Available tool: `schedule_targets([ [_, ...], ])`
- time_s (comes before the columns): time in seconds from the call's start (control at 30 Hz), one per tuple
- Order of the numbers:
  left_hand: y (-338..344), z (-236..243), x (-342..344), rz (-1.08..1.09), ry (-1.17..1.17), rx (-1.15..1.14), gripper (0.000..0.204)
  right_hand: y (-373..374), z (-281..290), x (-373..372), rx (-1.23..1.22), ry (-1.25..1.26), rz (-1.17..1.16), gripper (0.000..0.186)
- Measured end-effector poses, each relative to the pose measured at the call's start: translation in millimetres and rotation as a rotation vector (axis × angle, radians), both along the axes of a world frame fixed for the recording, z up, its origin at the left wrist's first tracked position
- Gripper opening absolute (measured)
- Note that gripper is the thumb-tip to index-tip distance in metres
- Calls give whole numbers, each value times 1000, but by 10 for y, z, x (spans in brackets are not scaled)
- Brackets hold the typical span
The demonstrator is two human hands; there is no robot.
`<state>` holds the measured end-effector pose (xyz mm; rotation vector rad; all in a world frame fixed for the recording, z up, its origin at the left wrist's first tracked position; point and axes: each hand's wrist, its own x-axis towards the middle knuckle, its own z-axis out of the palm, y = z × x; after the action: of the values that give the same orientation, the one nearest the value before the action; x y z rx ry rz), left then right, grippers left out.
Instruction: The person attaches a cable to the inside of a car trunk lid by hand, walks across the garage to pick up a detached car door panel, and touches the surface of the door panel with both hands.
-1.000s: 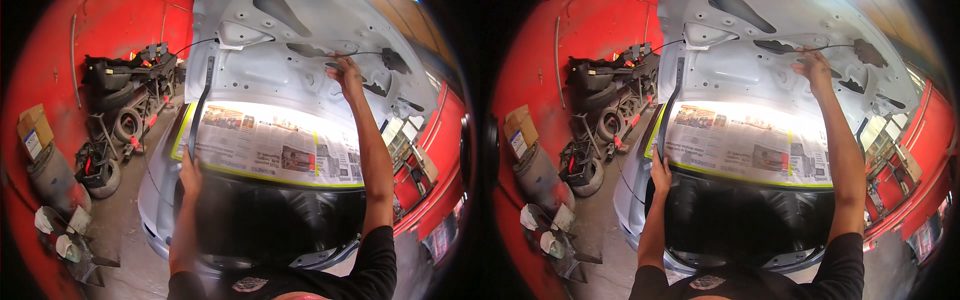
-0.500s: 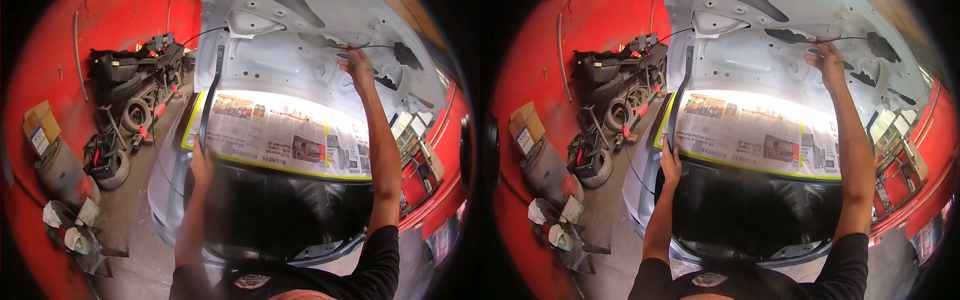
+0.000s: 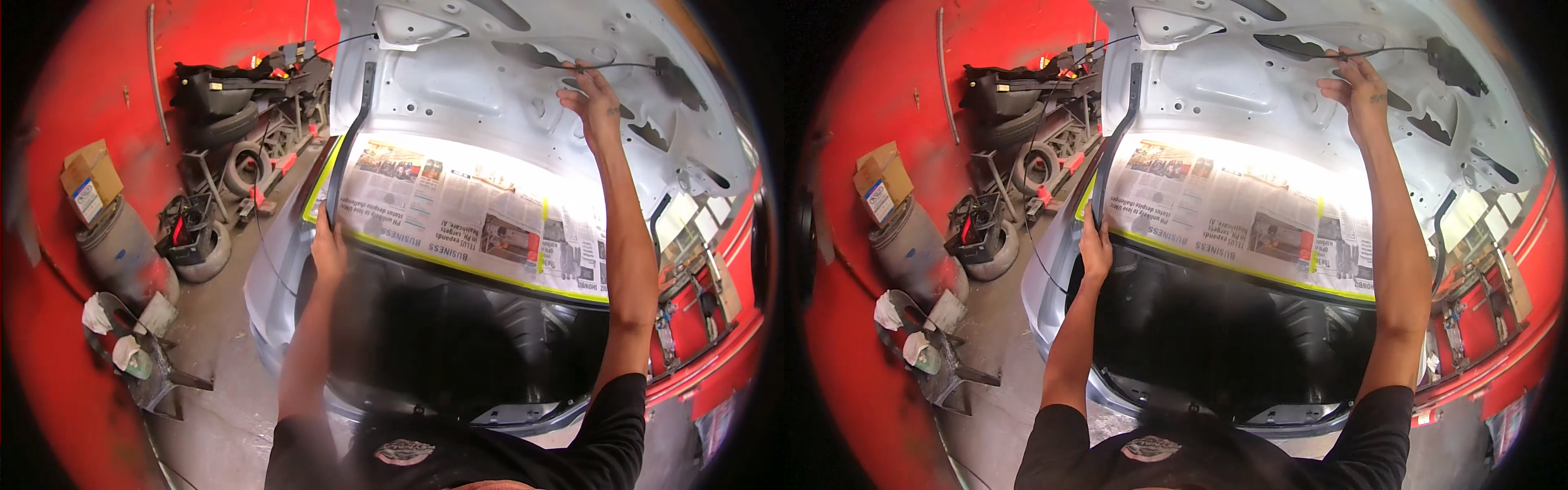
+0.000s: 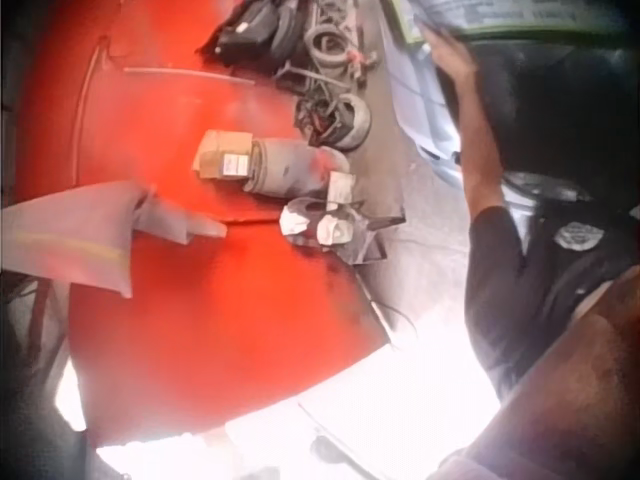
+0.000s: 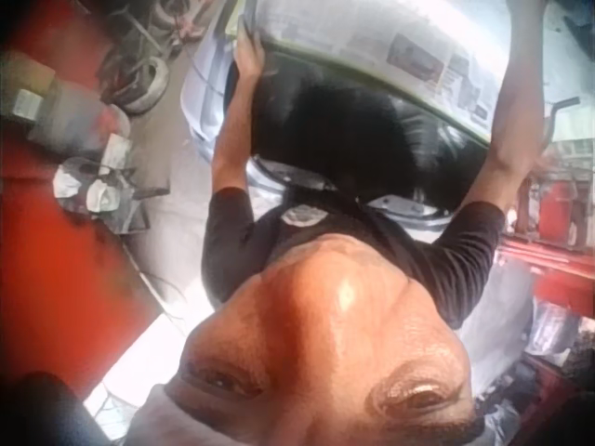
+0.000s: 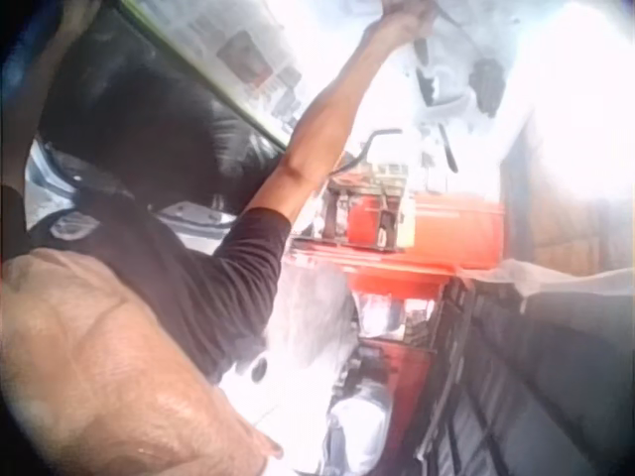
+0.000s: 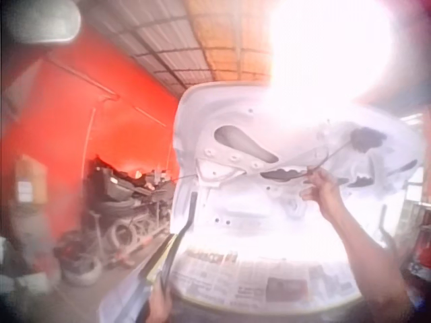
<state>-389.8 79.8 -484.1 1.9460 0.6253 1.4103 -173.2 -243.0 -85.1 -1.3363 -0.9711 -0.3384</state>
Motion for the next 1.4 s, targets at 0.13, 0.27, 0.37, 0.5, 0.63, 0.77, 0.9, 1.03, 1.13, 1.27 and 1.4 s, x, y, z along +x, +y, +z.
schedule_targets([
  [0.13, 32, -68, 48, 64, 40, -15, 57, -26, -37, 107, 28, -48, 69, 38],
  [0.27, -64, 70, -22, 26, 137, -66, 57, -47, -102, 214, 49, -110, 103, 36],
  [0.37, -109, 131, 14, 59, 169, -49, 60, -75, -127, 309, 93, -145, 160, 31],
  [0.5, -182, 198, 34, 43, 186, -36, 62, -151, -173, 422, 41, -148, 99, 29],
  [0.63, -156, 168, 4, 27, 121, -32, 61, -207, -219, 461, 120, -183, 100, 25],
  [0.77, -125, 164, 41, 54, 142, -67, 58, -332, -240, 551, 31, -230, 40, 24],
  [0.9, -33, 101, 23, 67, 96, 92, 58, -298, -263, 493, 62, -283, -34, 23],
  [1.03, -17, 58, 19, -31, 82, -6, 57, -116, -217, 396, 78, -144, -52, 21],
  [1.13, 89, -32, 16, -77, 110, -84, 56, 58, -233, 262, 177, -49, -72, 22],
  [1.27, 17, 74, -50, -186, 91, -203, 58, 106, -241, 364, 229, -137, -104, 28],
  [1.4, 83, 108, -260, -138, 51, -7, 57, 138, -265, 417, 227, -54, -192, 32],
])
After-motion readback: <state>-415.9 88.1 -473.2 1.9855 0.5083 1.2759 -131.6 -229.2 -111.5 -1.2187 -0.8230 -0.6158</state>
